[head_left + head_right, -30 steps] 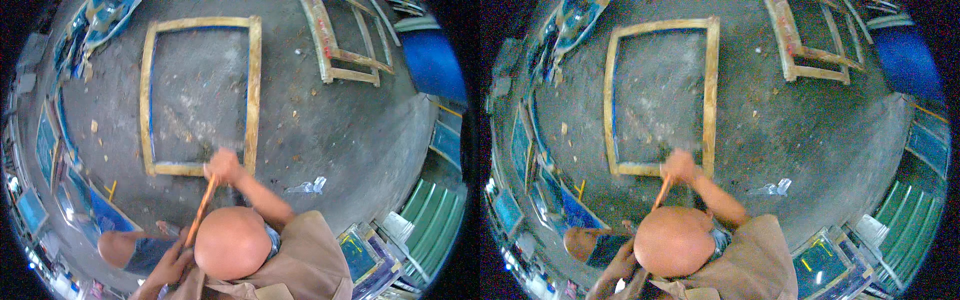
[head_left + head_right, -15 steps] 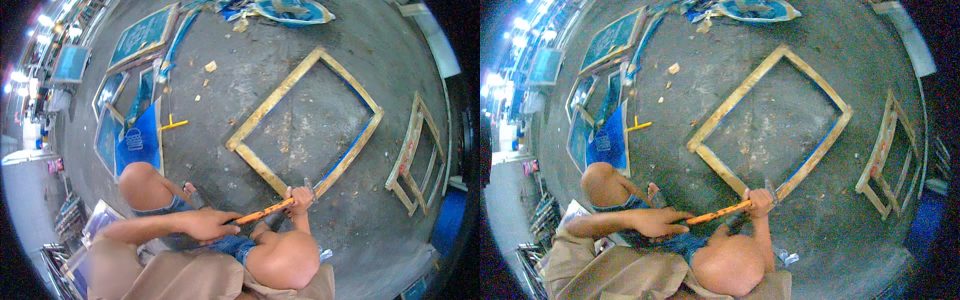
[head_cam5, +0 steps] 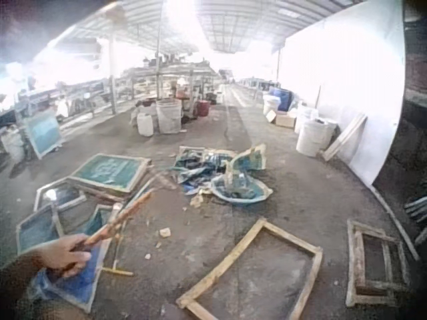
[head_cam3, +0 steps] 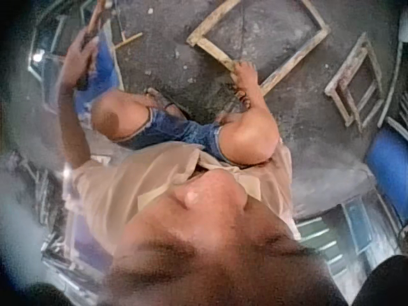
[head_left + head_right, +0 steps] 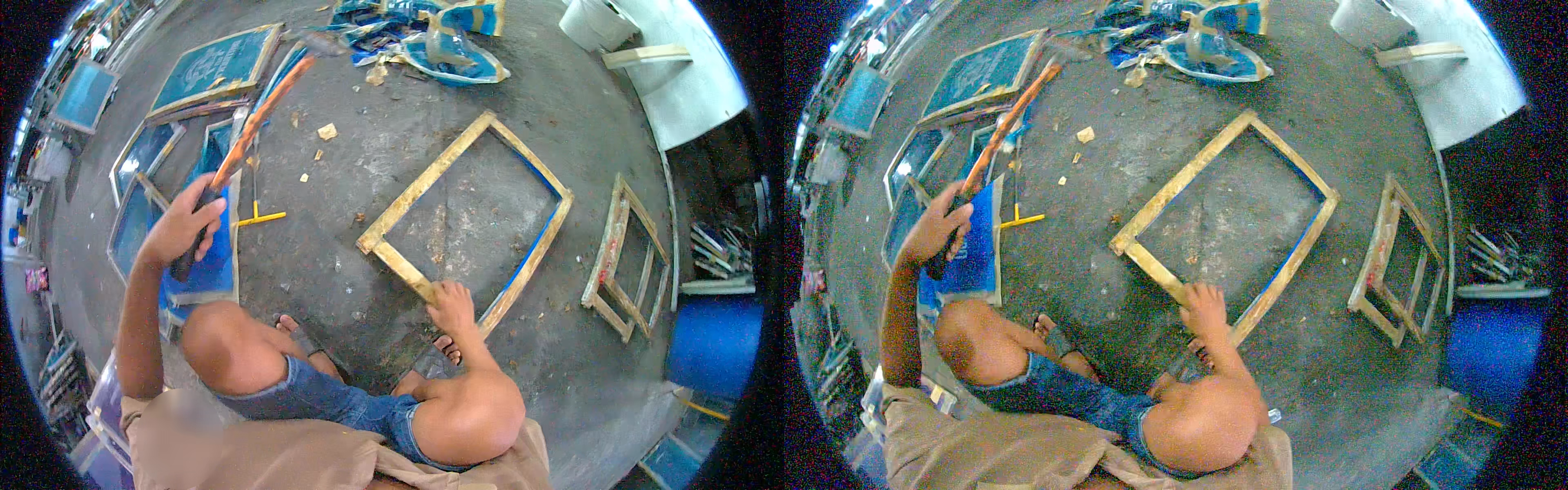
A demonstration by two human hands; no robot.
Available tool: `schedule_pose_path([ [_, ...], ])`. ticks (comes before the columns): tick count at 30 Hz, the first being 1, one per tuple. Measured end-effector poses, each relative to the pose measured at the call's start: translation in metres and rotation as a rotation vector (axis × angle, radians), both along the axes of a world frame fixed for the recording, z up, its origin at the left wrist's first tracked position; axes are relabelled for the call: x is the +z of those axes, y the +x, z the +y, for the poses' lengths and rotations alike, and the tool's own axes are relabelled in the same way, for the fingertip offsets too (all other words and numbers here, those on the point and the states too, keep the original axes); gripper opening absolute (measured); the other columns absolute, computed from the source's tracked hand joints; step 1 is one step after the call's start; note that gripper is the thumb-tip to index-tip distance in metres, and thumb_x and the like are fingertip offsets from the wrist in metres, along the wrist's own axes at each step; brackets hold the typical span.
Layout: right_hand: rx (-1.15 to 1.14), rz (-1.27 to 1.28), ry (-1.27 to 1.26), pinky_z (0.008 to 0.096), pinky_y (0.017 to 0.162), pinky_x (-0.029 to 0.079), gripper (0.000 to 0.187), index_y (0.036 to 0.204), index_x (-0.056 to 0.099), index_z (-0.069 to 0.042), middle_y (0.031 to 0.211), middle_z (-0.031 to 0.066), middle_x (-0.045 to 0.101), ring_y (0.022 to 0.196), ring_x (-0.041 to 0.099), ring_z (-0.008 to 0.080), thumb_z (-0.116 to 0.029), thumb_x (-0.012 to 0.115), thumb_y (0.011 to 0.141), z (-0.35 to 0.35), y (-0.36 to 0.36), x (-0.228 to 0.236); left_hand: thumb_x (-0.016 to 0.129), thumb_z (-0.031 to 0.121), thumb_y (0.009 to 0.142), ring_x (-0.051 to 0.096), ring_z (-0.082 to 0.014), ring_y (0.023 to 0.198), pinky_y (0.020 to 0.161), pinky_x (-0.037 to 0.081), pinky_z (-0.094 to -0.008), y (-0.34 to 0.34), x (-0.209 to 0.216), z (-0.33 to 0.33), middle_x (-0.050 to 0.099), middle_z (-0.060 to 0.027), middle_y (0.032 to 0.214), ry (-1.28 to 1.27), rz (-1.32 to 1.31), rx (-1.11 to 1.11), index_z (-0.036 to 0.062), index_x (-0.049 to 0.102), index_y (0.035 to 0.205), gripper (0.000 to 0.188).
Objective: The person uses a hammer and a yellow scraper to disassemble wooden screen frames. They strike the frames to loosen them, then peel off the attached mesh fabric and separate the wooden pieces.
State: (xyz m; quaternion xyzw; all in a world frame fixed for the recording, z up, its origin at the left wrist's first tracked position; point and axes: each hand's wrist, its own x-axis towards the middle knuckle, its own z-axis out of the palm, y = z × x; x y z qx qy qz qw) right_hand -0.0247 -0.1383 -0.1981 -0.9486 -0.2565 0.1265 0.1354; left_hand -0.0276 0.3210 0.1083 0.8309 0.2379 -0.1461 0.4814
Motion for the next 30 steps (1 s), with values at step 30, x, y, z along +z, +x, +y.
schedule_pose_path([
  [30,-1.383,0.332,0.39,0.0358,0.071,0.051,0.045,0.114,0.06,-0.005,0.089,0.0102,0.067,0.081,0.064,0.0232,-0.045,0.053,0.096,-0.088,-0.163,0.05,0.042,0.034,0.107,0.066,-0.0208,0.073,0.063,0.054,-0.0365,-0.055,-0.365,-0.155,0.064,-0.0085,0.088,-0.498,0.004,-0.071,0.001,0.058,0.117,0.038],
])
